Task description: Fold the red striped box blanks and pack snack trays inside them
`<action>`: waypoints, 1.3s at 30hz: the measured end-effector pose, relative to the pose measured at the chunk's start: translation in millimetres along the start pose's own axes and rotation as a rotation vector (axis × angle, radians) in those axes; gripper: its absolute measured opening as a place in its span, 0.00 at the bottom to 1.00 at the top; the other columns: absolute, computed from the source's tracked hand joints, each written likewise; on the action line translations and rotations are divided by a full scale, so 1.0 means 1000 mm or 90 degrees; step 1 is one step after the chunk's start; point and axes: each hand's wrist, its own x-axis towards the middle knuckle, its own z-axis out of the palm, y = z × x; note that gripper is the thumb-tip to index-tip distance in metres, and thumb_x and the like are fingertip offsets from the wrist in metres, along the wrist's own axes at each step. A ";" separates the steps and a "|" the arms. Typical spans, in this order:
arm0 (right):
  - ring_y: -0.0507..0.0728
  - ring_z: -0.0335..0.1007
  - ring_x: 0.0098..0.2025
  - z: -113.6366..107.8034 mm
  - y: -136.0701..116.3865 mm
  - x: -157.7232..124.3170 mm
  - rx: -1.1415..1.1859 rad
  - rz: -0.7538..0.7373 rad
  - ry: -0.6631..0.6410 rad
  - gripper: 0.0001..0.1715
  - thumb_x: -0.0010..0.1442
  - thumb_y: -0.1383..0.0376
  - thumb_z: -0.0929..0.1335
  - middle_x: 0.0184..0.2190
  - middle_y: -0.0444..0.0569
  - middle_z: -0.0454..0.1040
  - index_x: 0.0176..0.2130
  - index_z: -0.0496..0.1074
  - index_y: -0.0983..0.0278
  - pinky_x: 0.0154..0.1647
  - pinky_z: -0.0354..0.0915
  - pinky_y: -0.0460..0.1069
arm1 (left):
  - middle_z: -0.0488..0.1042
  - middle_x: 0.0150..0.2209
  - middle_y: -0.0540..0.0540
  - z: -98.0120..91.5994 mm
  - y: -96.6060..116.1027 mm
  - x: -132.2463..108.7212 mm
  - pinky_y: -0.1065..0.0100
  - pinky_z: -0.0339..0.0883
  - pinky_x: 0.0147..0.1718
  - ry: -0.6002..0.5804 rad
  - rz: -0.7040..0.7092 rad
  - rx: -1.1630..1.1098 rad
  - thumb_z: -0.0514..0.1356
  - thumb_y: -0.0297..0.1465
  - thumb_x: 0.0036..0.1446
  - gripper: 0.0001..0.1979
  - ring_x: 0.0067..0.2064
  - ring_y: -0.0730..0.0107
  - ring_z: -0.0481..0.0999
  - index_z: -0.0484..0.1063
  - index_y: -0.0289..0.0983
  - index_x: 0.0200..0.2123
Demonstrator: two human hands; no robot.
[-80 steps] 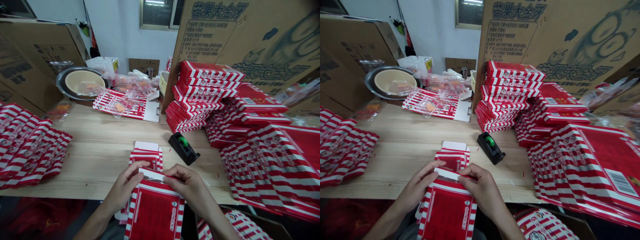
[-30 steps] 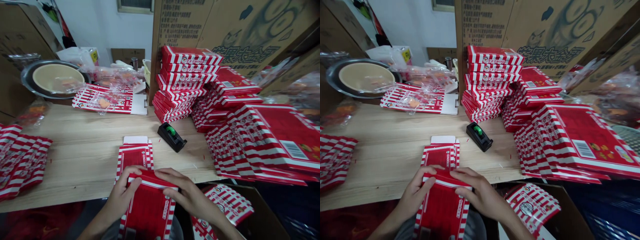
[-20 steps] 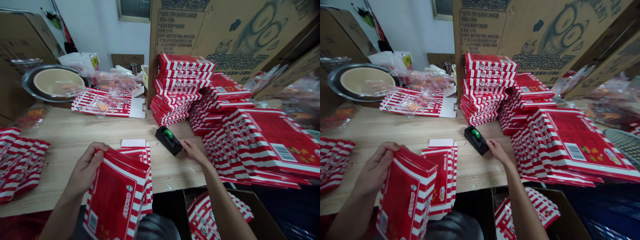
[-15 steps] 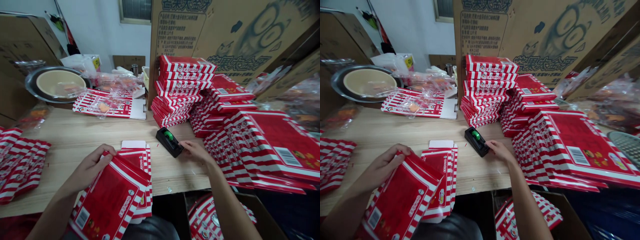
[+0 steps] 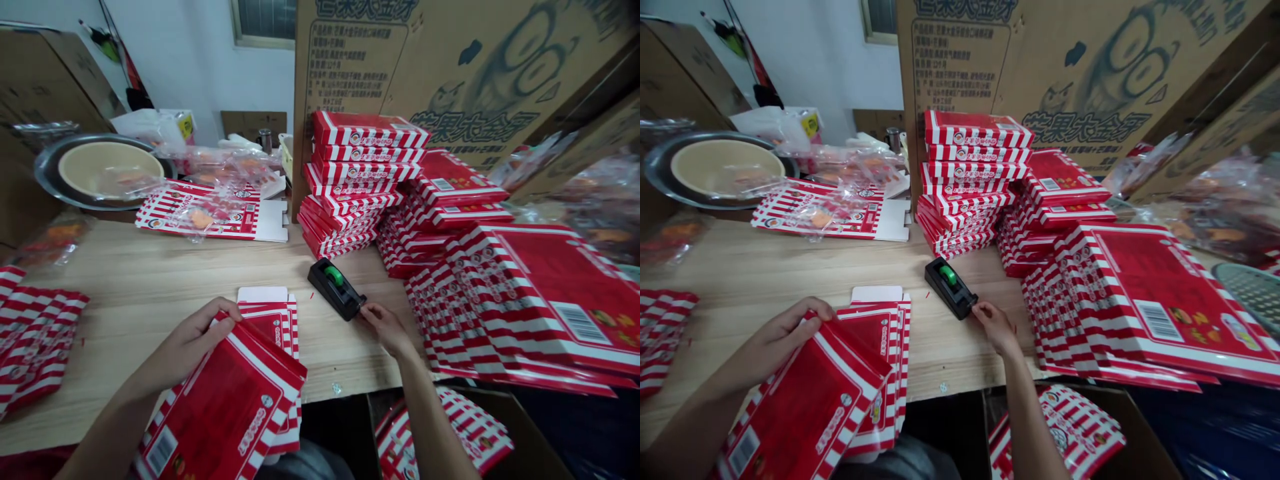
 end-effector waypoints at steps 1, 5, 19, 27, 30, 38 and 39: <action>0.50 0.68 0.28 0.001 0.002 0.002 -0.007 0.001 0.022 0.15 0.58 0.58 0.66 0.26 0.42 0.70 0.28 0.67 0.67 0.33 0.66 0.49 | 0.67 0.30 0.52 0.001 0.004 0.001 0.73 0.62 0.32 -0.010 0.012 0.018 0.49 0.40 0.59 0.10 0.30 0.73 0.66 0.63 0.40 0.34; 0.48 0.59 0.18 0.002 -0.015 -0.003 -0.039 -0.031 0.097 0.17 0.56 0.56 0.65 0.18 0.39 0.62 0.23 0.63 0.64 0.19 0.59 0.45 | 0.67 0.31 0.52 0.007 0.023 0.003 0.73 0.62 0.35 -0.066 0.053 0.073 0.49 0.38 0.59 0.10 0.33 0.72 0.66 0.65 0.40 0.34; 0.48 0.52 0.22 0.073 -0.161 -0.116 -0.135 -0.234 -0.543 0.46 0.55 0.68 0.67 0.21 0.37 0.59 0.64 0.40 0.59 0.22 0.54 0.42 | 0.73 0.36 0.49 0.034 0.055 0.011 0.68 0.63 0.41 -0.260 0.162 0.028 0.51 0.33 0.58 0.09 0.39 0.67 0.71 0.70 0.41 0.35; 0.45 0.46 0.11 0.093 -0.104 -0.091 0.106 0.043 -0.578 0.38 0.53 0.55 0.67 0.11 0.31 0.56 0.59 0.55 0.65 0.14 0.46 0.41 | 0.73 0.34 0.51 0.027 0.039 0.001 0.70 0.64 0.38 -0.179 0.101 -0.044 0.54 0.32 0.56 0.06 0.36 0.71 0.71 0.70 0.39 0.31; 0.47 0.55 0.15 0.090 -0.084 -0.075 0.141 -0.014 -0.256 0.35 0.53 0.54 0.67 0.14 0.36 0.64 0.55 0.59 0.68 0.17 0.53 0.43 | 0.69 0.27 0.54 0.005 0.036 0.007 0.75 0.63 0.28 0.112 0.057 -0.192 0.56 0.37 0.55 0.08 0.27 0.76 0.68 0.67 0.39 0.31; 0.59 0.70 0.42 0.105 -0.093 -0.108 0.242 -0.035 -0.291 0.40 0.53 0.47 0.65 0.47 0.53 0.70 0.59 0.53 0.58 0.39 0.67 0.53 | 0.70 0.28 0.53 0.013 0.009 0.021 0.72 0.67 0.27 0.300 -0.090 -0.414 0.59 0.41 0.50 0.16 0.27 0.74 0.72 0.65 0.37 0.38; 0.60 0.68 0.47 0.110 -0.094 -0.114 0.205 -0.029 -0.308 0.42 0.53 0.49 0.66 0.52 0.52 0.67 0.61 0.48 0.56 0.44 0.67 0.54 | 0.72 0.32 0.51 0.017 0.005 0.020 0.70 0.69 0.30 0.271 -0.097 -0.422 0.58 0.41 0.51 0.18 0.30 0.71 0.73 0.64 0.37 0.42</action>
